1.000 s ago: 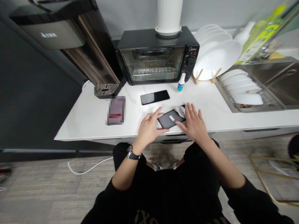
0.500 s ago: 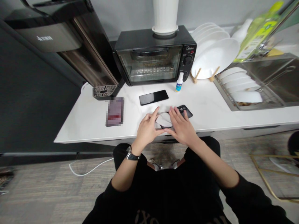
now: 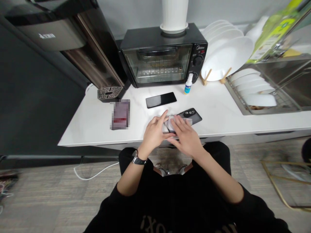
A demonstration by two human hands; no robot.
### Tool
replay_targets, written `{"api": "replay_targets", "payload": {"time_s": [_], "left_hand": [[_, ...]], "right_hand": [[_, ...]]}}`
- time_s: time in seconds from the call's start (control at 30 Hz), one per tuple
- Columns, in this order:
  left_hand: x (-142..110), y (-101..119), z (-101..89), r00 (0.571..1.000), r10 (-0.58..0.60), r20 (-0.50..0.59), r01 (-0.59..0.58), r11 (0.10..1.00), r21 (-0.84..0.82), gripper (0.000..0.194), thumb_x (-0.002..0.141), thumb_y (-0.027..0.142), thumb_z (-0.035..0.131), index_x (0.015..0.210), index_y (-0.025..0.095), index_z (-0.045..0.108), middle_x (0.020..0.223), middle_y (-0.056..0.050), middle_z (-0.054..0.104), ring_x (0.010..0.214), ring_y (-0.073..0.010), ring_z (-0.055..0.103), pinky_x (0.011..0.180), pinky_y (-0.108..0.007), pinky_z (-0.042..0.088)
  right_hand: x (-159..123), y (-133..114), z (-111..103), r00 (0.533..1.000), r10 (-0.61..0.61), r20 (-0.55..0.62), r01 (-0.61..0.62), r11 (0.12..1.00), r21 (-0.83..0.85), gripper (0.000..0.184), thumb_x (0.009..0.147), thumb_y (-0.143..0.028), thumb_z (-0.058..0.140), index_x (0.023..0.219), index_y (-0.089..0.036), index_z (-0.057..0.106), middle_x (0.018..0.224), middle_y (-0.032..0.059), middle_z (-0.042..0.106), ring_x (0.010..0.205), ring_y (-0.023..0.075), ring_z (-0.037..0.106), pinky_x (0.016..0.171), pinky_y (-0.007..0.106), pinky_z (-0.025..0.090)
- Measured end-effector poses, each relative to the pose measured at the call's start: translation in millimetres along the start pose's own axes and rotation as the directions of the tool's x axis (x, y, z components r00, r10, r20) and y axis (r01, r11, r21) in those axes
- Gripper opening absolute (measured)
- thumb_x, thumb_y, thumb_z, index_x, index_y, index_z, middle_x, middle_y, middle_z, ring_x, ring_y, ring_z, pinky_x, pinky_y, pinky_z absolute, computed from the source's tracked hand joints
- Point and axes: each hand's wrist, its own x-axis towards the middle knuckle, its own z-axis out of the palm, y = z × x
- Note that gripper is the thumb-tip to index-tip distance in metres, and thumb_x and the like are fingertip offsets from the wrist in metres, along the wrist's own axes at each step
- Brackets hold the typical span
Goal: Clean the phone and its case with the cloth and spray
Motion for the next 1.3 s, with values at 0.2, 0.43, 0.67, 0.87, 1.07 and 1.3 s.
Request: {"api": "replay_targets", "payload": {"time_s": [0.2,0.43,0.67,0.87,1.07,1.3], "left_hand": [[0,1,-0.6,1.000,0.011,-0.011,-0.011,1.000,-0.010,0.117,0.078,0.048,0.094,0.170,0.029,0.024,0.142,-0.010,0.071,0.122,-0.0300,0.063,0.107,-0.045,0.053],[1,3,0.1,1.000,-0.016,-0.011,0.016,1.000,0.008,0.115,0.078,0.046,0.094,0.169,0.027,0.027,0.138,-0.011,0.073,0.121,-0.0304,0.064,0.107,-0.046,0.054],[0,3,-1.5,1.000,0.011,-0.012,-0.011,1.000,-0.021,0.116,0.078,0.047,0.094,0.169,0.028,0.025,0.140,-0.009,0.073,0.124,-0.0303,0.062,0.108,-0.045,0.052],[2,5,-1.7,1.000,0.016,-0.005,-0.017,1.000,-0.015,0.118,0.077,0.048,0.095,0.169,0.029,0.024,0.145,-0.008,0.071,0.123,-0.0313,0.060,0.108,-0.047,0.051],[1,1,-0.9,0.999,-0.039,0.007,0.039,0.999,0.026,0.110,0.081,0.041,0.093,0.169,0.024,0.029,0.133,-0.011,0.074,0.120,-0.0292,0.064,0.107,-0.044,0.053],[3,6,-2.0,1.000,0.021,-0.010,-0.021,1.000,-0.008,0.117,0.076,0.049,0.095,0.168,0.029,0.025,0.145,-0.007,0.071,0.121,-0.0309,0.060,0.108,-0.047,0.051]], "right_hand": [[12,39,-19,0.995,-0.081,0.062,0.081,0.997,-0.007,0.078,0.108,-0.068,0.032,0.167,-0.018,0.038,0.173,0.0154,0.038,0.162,0.0318,0.036,0.131,0.062,0.032],[15,20,-2,1.000,-0.026,0.007,0.027,0.999,-0.031,0.101,0.100,-0.081,0.035,0.169,-0.007,0.029,0.174,0.0231,0.031,0.165,0.0367,0.026,0.131,0.064,0.029],[6,32,-12,1.000,-0.022,0.023,0.022,0.999,-0.038,0.089,0.104,-0.074,0.034,0.171,-0.014,0.027,0.174,0.0189,0.035,0.164,0.0333,0.032,0.131,0.063,0.030],[17,51,-9,0.963,0.239,-0.125,-0.251,0.963,-0.094,0.102,0.101,-0.080,0.033,0.169,-0.004,0.027,0.172,0.0302,0.030,0.164,0.0438,0.024,0.128,0.071,0.027],[4,-5,1,0.986,-0.148,0.070,0.143,0.987,0.070,0.099,0.102,-0.077,0.038,0.170,-0.006,0.025,0.174,0.0224,0.031,0.165,0.0316,0.027,0.133,0.057,0.031],[8,55,-26,0.994,0.110,0.013,-0.109,0.992,-0.058,0.068,0.109,-0.064,0.032,0.158,-0.021,0.054,0.173,0.0145,0.039,0.163,0.0363,0.031,0.128,0.068,0.032]]}}
